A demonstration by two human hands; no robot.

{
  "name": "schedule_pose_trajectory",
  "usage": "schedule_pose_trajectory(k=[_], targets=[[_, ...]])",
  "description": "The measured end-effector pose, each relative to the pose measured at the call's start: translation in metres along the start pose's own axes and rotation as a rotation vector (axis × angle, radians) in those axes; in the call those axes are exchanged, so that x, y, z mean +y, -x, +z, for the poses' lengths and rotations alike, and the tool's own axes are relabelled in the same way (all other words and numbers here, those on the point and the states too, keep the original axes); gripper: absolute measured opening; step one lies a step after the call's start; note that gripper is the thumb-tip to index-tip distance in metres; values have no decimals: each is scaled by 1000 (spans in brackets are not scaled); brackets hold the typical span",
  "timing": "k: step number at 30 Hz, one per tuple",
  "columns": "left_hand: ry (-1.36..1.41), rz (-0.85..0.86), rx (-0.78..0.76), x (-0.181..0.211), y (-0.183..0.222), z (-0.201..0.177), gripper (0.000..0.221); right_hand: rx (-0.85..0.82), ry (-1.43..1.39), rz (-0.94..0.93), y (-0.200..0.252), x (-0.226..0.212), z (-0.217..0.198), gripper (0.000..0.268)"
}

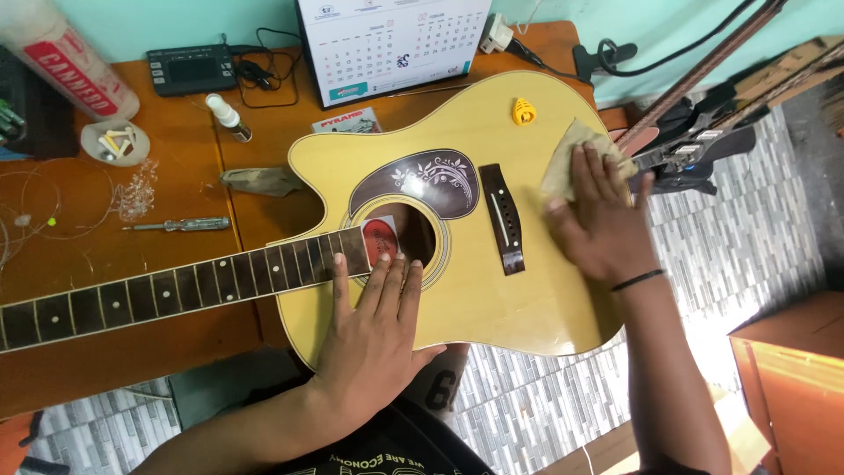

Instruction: Applying liquid polish to an acoustic guitar and wiping it down thoroughly with a cloth on a repair bench.

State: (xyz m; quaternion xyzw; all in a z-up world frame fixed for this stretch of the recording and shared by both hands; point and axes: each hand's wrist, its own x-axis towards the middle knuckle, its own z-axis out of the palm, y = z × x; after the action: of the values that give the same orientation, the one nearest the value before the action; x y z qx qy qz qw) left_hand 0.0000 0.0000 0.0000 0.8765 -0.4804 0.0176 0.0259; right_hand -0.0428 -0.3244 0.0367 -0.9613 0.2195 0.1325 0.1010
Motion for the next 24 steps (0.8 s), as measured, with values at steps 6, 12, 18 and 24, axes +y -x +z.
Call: schedule_pose_trajectory(k=[6, 12, 18, 24], targets=[[-17, -18, 19, 2, 1, 3, 109, -77, -82, -240, 29, -38, 8, 79], [64, -27, 38, 1, 0, 3, 110, 99, -86, -230, 5, -17, 33, 73], [83, -21, 57, -2, 2, 8, 109, -24, -35, -75, 14, -25, 4, 82], [267, 11, -95, -7, 0, -22, 102, -19, 6, 57, -53, -46, -4, 88]])
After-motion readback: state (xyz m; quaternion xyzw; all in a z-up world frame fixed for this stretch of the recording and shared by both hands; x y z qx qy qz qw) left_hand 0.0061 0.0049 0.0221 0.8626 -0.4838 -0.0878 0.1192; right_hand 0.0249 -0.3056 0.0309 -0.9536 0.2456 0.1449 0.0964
